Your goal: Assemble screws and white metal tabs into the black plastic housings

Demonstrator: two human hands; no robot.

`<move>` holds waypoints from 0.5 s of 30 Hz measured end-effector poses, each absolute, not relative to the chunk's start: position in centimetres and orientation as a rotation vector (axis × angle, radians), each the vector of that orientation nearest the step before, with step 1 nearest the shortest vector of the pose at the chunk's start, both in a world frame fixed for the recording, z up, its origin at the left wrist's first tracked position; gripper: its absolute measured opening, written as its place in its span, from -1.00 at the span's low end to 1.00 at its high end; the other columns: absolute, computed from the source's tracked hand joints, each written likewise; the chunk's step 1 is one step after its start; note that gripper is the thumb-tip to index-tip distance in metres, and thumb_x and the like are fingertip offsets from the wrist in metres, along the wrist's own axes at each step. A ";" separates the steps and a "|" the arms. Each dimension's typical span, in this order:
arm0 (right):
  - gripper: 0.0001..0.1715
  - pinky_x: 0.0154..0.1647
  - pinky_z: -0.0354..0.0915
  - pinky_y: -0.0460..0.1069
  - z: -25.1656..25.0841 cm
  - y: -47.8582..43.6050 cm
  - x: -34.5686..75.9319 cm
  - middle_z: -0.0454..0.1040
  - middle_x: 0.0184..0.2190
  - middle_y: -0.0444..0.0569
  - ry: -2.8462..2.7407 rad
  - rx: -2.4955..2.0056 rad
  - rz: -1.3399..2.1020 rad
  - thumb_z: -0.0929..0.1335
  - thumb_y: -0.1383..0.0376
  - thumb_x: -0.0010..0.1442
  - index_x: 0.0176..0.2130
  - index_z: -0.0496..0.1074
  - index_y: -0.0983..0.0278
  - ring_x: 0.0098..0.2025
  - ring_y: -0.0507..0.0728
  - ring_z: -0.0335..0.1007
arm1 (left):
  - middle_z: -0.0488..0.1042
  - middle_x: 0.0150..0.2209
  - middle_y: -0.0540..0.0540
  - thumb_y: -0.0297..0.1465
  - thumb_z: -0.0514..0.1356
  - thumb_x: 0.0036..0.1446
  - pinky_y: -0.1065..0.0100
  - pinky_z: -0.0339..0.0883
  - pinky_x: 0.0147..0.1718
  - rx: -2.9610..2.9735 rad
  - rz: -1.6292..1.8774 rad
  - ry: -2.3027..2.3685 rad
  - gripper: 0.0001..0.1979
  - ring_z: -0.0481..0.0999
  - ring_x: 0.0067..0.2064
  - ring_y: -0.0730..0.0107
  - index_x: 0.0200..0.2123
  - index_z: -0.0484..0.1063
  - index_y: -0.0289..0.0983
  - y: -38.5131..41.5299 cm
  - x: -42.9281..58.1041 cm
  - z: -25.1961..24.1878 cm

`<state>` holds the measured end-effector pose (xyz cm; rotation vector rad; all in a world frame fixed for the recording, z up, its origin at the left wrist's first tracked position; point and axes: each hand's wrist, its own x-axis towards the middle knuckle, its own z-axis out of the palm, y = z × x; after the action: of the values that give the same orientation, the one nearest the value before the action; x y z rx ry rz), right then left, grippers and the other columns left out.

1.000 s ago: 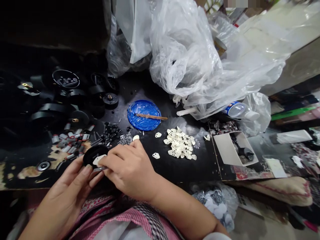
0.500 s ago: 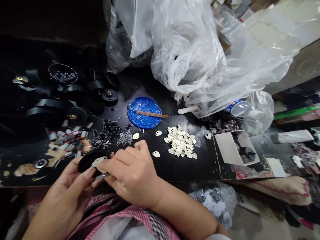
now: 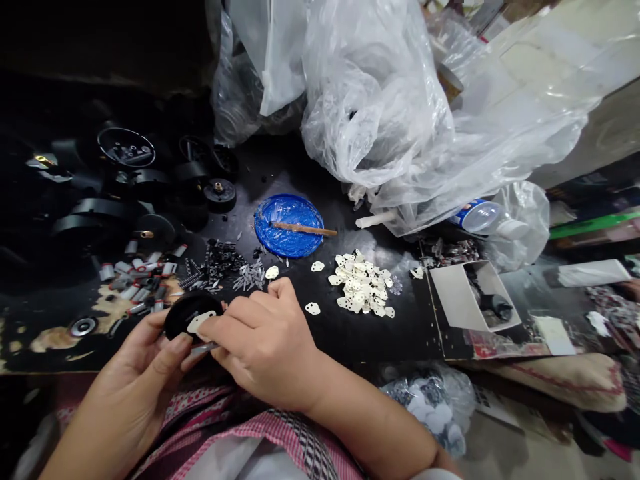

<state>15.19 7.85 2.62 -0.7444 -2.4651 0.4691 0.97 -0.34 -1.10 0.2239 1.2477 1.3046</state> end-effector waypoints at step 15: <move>-0.81 -0.30 -0.05 0.04 2.0 6.4 14.6 0.49 -0.50 -0.17 -2.428 -0.905 0.570 0.29 0.36 0.27 -0.31 0.50 0.25 -0.47 -0.02 0.25 | 0.52 -0.39 0.11 -0.31 0.41 -0.08 0.50 0.41 -0.33 0.207 1.392 1.325 -0.73 0.51 -0.33 0.43 -0.30 0.42 -0.13 0.5 1.8 -0.8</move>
<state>14.64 6.38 1.96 -0.9047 -2.4281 0.5696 1.76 0.47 -0.79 0.2072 1.3255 1.3918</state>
